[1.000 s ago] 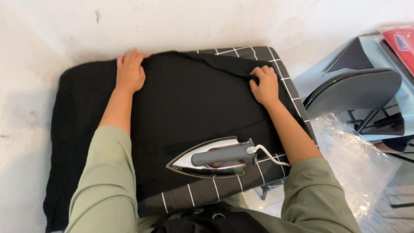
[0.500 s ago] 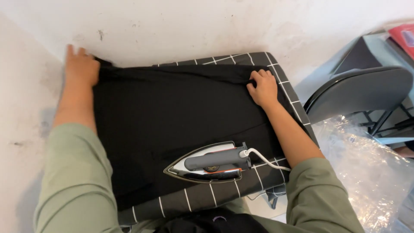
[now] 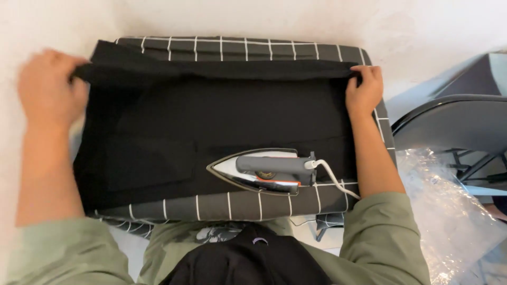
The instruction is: Ironing a black t-shirt on an ironing board and folding it neatly.
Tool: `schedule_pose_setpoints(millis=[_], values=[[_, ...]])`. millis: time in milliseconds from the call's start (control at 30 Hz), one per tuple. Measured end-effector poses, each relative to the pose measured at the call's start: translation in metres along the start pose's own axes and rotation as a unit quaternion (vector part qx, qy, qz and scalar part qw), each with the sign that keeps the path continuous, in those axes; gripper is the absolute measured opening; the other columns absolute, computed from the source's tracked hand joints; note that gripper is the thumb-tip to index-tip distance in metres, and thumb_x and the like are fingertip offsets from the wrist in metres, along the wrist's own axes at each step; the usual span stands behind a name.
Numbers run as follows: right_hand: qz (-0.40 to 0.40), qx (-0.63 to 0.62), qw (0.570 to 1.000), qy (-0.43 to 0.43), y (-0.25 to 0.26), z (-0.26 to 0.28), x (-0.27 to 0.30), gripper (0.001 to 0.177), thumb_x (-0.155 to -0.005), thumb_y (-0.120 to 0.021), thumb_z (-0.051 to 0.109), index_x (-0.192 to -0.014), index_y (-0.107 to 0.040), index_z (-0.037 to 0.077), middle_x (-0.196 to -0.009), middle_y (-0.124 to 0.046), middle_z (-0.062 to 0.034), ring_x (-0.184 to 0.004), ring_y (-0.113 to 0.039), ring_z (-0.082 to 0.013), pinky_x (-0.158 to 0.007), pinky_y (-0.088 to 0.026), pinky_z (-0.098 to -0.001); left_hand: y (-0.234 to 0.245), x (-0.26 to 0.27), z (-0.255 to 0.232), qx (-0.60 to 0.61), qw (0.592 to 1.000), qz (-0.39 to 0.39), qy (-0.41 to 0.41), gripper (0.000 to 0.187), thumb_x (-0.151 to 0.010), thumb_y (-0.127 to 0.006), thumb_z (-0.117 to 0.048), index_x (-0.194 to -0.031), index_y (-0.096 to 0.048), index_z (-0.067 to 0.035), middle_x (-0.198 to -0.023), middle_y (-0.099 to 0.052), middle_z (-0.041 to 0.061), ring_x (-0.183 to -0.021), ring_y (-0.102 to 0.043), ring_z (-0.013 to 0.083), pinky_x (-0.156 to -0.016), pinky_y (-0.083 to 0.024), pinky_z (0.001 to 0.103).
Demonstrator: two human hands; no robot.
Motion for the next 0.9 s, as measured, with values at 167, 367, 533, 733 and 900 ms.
schedule_pose_setpoints(millis=[167, 367, 533, 733, 900], values=[[0.052, -0.091, 0.986, -0.129, -0.009, -0.02, 0.003, 0.042, -0.082, -0.053, 0.001, -0.105, -0.08, 0.024, -0.104, -0.067, -0.0005, -0.082, -0.065, -0.0202, -0.072, -0.052, -0.0348, 0.015, 0.043, -0.063, 0.249, 0.91, 0.285, 0.169, 0.06, -0.092, -0.045, -0.006, -0.144, -0.063, -0.029, -0.13, -0.058, 0.006, -0.102, -0.066, 0.0336, -0.072, -0.052, 0.054], [0.135, -0.323, 0.903, -0.249, -0.018, -0.034, 0.002, 0.048, -0.085, -0.039, -0.006, -0.1, -0.079, 0.015, -0.126, -0.064, -0.005, -0.086, -0.076, -0.0174, -0.063, -0.06, -0.0205, 0.046, 0.008, -0.054, 0.609, 0.702, 0.133, 0.344, 0.074, -0.082, -0.02, 0.011, -0.142, -0.056, -0.012, -0.13, -0.062, 0.026, -0.083, -0.073, 0.03, -0.067, -0.061, 0.032], [0.17, -0.292, 0.923, -0.185, -0.006, -0.034, -0.002, 0.041, -0.084, -0.043, -0.004, -0.093, -0.079, 0.014, -0.121, -0.068, -0.0096, -0.115, -0.066, -0.0195, -0.09, -0.064, -0.0273, 0.078, 0.008, -0.067, 0.593, 0.747, 0.138, 0.267, 0.049, -0.097, -0.032, 0.009, -0.128, -0.067, -0.006, -0.144, -0.044, 0.015, -0.098, -0.068, 0.0327, -0.079, -0.061, 0.032], [0.14, -0.216, 0.964, -0.072, -0.017, -0.049, -0.002, 0.037, -0.082, -0.05, -0.001, -0.091, -0.081, 0.019, -0.111, -0.076, -0.0079, -0.109, -0.07, -0.0221, -0.094, -0.052, -0.0338, 0.033, 0.038, -0.06, 0.602, 0.751, 0.125, 0.243, 0.026, -0.101, -0.049, 0.013, -0.122, -0.062, 0.004, -0.137, -0.059, 0.016, -0.12, -0.062, 0.0289, -0.088, -0.065, 0.038], [0.075, -0.204, 0.973, -0.072, -0.018, -0.068, 0.004, 0.032, -0.078, -0.057, 0.002, -0.086, -0.081, 0.021, -0.105, -0.079, -0.0103, -0.105, -0.073, -0.024, -0.094, -0.054, -0.0357, 0.054, 0.05, -0.055, 0.641, 0.747, 0.085, 0.155, 0.022, -0.136, -0.032, -0.005, -0.151, -0.043, 0.007, -0.157, -0.045, 0.03, -0.141, -0.048, 0.0387, -0.11, -0.058, 0.05]])
Point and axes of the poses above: each hand's wrist, its own x-axis away from the middle knuckle, its own y-axis out of the back of the hand, z = x × y, the point moved 4 cm from there along -x, towards the middle knuckle
